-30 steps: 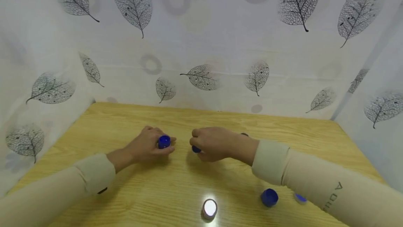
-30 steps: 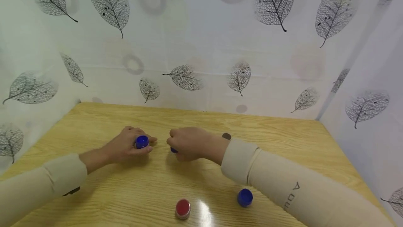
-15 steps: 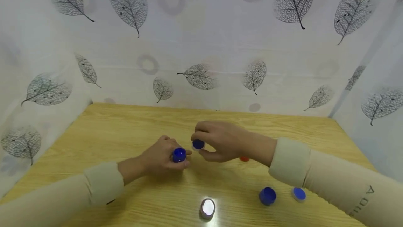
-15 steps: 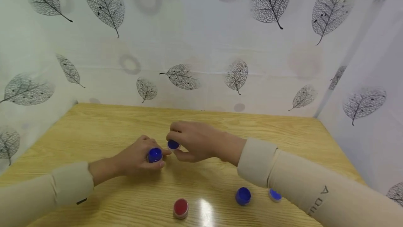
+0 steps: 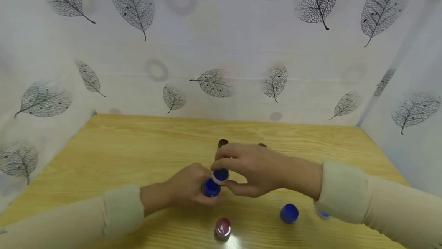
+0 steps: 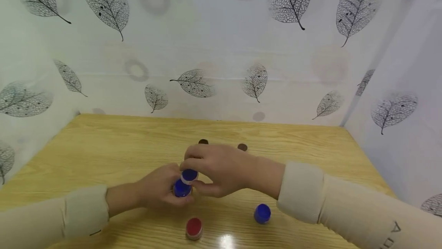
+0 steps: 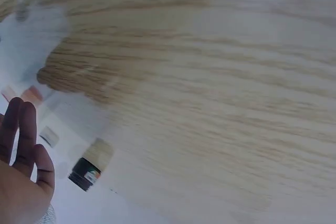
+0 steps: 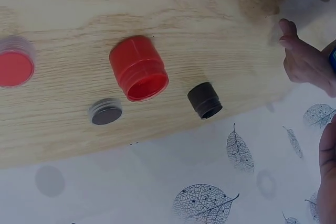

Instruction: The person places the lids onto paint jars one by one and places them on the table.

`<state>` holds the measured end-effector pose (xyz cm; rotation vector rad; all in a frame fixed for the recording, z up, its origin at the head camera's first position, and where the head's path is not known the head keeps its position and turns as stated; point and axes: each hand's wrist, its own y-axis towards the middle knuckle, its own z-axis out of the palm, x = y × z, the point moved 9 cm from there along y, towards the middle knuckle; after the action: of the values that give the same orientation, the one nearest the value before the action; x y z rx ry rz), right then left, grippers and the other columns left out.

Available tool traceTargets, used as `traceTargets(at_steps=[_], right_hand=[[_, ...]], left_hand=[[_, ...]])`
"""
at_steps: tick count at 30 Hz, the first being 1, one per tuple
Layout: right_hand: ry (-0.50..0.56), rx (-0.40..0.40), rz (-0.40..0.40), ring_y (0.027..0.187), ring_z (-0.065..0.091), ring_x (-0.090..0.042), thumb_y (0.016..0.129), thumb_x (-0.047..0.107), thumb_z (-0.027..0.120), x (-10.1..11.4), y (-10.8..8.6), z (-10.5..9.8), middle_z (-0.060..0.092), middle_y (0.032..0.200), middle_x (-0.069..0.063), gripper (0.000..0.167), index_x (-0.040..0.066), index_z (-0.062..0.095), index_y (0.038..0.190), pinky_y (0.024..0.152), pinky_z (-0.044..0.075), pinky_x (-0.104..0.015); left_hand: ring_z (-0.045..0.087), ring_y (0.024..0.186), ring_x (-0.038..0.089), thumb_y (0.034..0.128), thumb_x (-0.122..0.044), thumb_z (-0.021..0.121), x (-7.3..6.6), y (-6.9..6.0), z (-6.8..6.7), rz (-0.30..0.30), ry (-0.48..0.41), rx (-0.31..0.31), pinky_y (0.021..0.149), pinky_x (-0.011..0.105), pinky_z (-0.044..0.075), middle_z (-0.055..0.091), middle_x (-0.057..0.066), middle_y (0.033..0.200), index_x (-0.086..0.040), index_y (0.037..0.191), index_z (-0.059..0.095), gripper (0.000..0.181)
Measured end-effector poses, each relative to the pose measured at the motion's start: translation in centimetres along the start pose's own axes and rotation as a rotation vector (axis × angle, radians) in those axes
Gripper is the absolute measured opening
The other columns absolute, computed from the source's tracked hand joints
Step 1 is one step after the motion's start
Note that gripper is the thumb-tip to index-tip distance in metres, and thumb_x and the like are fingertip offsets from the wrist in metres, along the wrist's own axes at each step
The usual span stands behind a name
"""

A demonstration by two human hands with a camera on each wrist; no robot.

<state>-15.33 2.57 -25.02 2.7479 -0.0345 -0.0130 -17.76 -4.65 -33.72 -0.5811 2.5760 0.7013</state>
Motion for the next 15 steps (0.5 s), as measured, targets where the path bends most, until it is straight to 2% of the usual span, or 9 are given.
traceTargets(at_steps=[7, 11, 15], right_hand=[[-0.019, 0.029, -0.034, 0.100, 0.061, -0.012, 0.087, 0.020, 0.071, 1.2, -0.3, 0.1, 0.061, 0.113, -0.005, 0.039, 0.007, 0.062, 0.121, 0.092, 0.051, -0.019], [-0.034, 0.038, -0.032, 0.102, 0.061, -0.013, 0.088, 0.022, 0.071, 1.4, -0.3, 0.2, 0.062, 0.114, -0.005, 0.039, 0.007, 0.062, 0.122, 0.092, 0.051, -0.020], [-0.038, 0.051, -0.036, 0.103, 0.062, -0.013, 0.088, 0.022, 0.070, 1.5, -0.3, 0.4, 0.062, 0.114, -0.004, 0.038, 0.007, 0.063, 0.122, 0.093, 0.051, -0.022]], left_hand=[[0.045, 0.058, -0.013, 0.0925, -0.042, 0.065, -1.0, 0.5, 0.1, -0.001, 0.068, -0.055, 0.051, 0.006, 0.037, 0.061, -0.015, 0.069, -0.019, 0.098, 0.061, 0.024], [0.047, 0.059, -0.013, 0.0912, -0.042, 0.066, -1.1, 0.5, 0.1, 0.002, 0.089, -0.067, 0.052, 0.005, 0.038, 0.063, -0.014, 0.069, -0.019, 0.095, 0.062, 0.024], [0.053, 0.062, -0.013, 0.0905, -0.038, 0.069, -1.3, 0.6, 0.3, 0.001, 0.041, -0.053, 0.055, 0.005, 0.041, 0.067, -0.012, 0.073, -0.017, 0.093, 0.065, 0.022]])
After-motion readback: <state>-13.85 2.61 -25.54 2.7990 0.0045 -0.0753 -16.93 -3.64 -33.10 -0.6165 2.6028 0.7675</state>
